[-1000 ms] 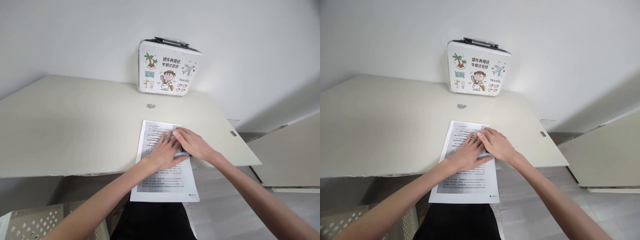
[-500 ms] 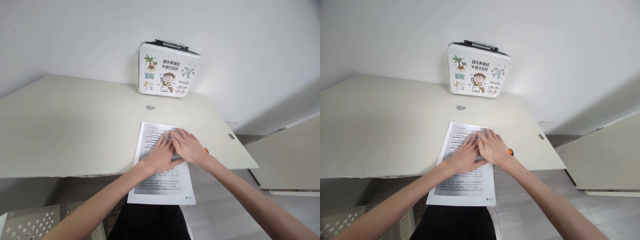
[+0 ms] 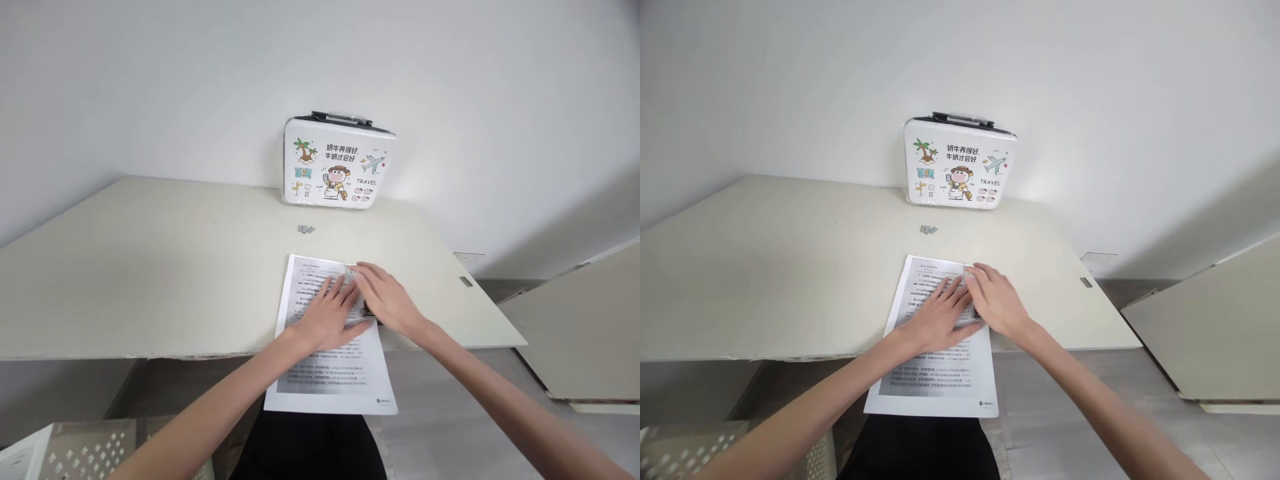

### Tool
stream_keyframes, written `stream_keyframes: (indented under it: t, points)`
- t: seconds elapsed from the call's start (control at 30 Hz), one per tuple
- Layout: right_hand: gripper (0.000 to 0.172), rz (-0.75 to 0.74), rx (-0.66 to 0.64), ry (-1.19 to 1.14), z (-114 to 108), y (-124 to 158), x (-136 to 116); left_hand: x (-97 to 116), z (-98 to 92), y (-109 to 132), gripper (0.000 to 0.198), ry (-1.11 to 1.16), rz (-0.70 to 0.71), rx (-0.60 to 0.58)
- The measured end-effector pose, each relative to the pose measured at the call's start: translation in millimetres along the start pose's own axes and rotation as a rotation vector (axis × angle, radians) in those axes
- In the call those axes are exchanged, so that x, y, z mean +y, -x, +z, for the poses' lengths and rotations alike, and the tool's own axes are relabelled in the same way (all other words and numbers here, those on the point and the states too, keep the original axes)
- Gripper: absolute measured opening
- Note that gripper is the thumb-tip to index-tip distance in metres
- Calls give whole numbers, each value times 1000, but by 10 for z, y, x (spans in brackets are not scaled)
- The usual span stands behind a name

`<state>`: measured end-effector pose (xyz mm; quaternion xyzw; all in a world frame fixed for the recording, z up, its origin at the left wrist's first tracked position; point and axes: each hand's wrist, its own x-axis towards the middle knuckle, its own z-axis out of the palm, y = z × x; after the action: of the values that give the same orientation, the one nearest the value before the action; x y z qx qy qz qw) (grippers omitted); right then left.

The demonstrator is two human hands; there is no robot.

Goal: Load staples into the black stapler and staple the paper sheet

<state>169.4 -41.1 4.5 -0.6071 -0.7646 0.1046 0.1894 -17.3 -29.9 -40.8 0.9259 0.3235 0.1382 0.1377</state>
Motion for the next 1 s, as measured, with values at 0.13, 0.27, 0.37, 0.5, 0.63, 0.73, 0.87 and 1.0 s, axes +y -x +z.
stream_keyframes:
  t: [0.13, 0.27, 0.37, 0.5, 0.63, 0.73, 0.87, 1.0]
  points:
    - [43, -111, 1, -127, -195, 269, 267, -162, -105, 129, 85, -24, -41, -63]
    - [38, -123, -56, -120, -246, 554, 589, -398, -280, 261, 83, -67, -86, -108]
    - [37, -58, -39, -160, -183, 686, 764, -500, -397, 341, 79, -73, -78, -95]
    - [38, 24, 18, -307, -53, 736, 876, -513, -538, 590, 72, -80, -117, -52]
    - [41, 108, 68, -450, 8, 729, 945, -570, -749, 1120, 68, -97, -222, -19]
    - [44, 187, 119, -547, 5, 721, 989, -647, -900, 1520, 64, -91, -245, 20]
    - [42, 245, 217, -651, 1, 710, 985, -610, -907, 1674, 66, -97, -190, -8]
    - [40, 230, 295, -716, -5, 756, 928, -411, -727, 1310, 75, -127, -124, -91]
